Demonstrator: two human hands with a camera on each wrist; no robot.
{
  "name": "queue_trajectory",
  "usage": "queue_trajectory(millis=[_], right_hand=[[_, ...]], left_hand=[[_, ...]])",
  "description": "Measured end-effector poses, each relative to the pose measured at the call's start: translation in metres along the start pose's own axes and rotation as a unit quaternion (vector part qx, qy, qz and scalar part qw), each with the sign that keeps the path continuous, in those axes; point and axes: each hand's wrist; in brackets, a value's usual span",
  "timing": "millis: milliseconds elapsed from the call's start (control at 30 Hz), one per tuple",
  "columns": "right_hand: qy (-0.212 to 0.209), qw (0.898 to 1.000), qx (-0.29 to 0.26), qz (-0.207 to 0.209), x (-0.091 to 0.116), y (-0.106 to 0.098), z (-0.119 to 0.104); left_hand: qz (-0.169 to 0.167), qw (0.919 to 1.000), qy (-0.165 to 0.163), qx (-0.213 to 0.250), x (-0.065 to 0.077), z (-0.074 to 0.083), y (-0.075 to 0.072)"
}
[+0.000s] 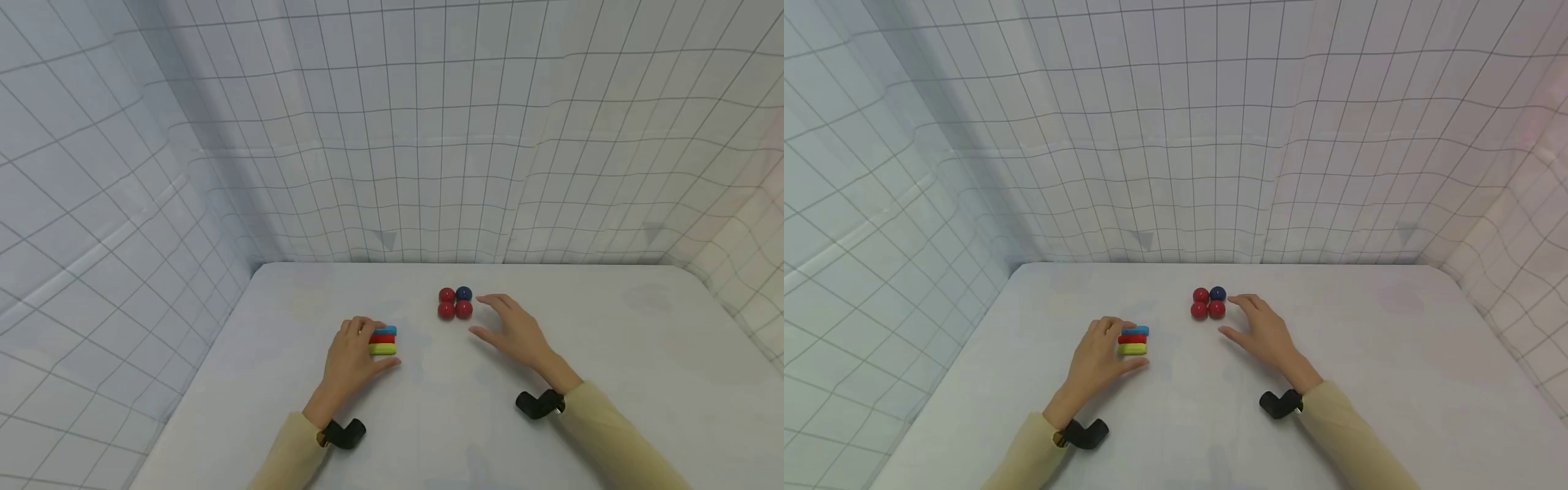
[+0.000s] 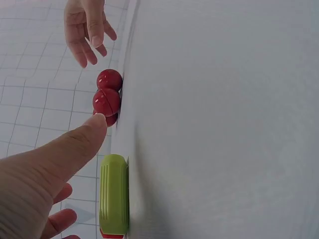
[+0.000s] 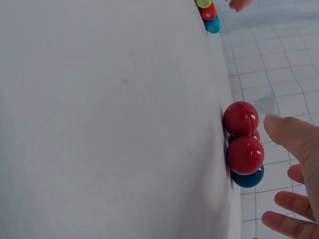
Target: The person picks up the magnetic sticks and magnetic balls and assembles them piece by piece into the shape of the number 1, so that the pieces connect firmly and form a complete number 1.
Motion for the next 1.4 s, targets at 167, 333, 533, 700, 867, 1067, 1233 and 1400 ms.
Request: queue_trajectory(millis=[167, 333, 533, 700, 867, 1067, 1233, 1400], right_hand=[[0.015, 0.999, -0.032, 0.003, -0.006, 0.006, -0.001], [0.027, 0.998, -0.055, 0.001, -0.012, 0.012, -0.001], [0.031, 0.997, -0.072, 0.004, -0.019, 0.022, 0.0], [0.025, 0.996, -0.08, 0.013, -0.023, 0.026, -0.001], [0.027, 0.996, -0.079, 0.015, -0.025, 0.027, -0.003], [0.032, 0.997, -0.075, 0.013, -0.026, 0.028, -0.003], [0.024, 0.997, -0.072, 0.018, -0.026, 0.03, -0.002], [0.027, 0.997, -0.067, 0.016, -0.027, 0.033, 0.0]], left_hand=[[-0.007, 0.9999, -0.005, 0.011, 0.002, 0.0, 0.0], [-0.019, 0.9995, -0.017, 0.017, 0.003, 0.001, 0.001], [-0.015, 0.9994, -0.012, 0.028, 0.004, -0.001, 0.002], [-0.014, 0.9993, -0.013, 0.031, 0.004, -0.002, 0.003], [-0.017, 0.9993, -0.012, 0.031, 0.004, 0.001, 0.002], [-0.017, 0.9995, -0.011, 0.024, 0.004, 0.002, 0.004], [-0.014, 0.9993, -0.018, 0.03, 0.005, 0.001, 0.006], [-0.016, 0.999, -0.026, 0.032, 0.005, 0.001, 0.007]])
Point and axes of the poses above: each hand's wrist, its own x-axis away from the middle knuckle, its own y-axis out of the palm, z = x × y, and after that the axes turned 6 degrees about z, right-handed
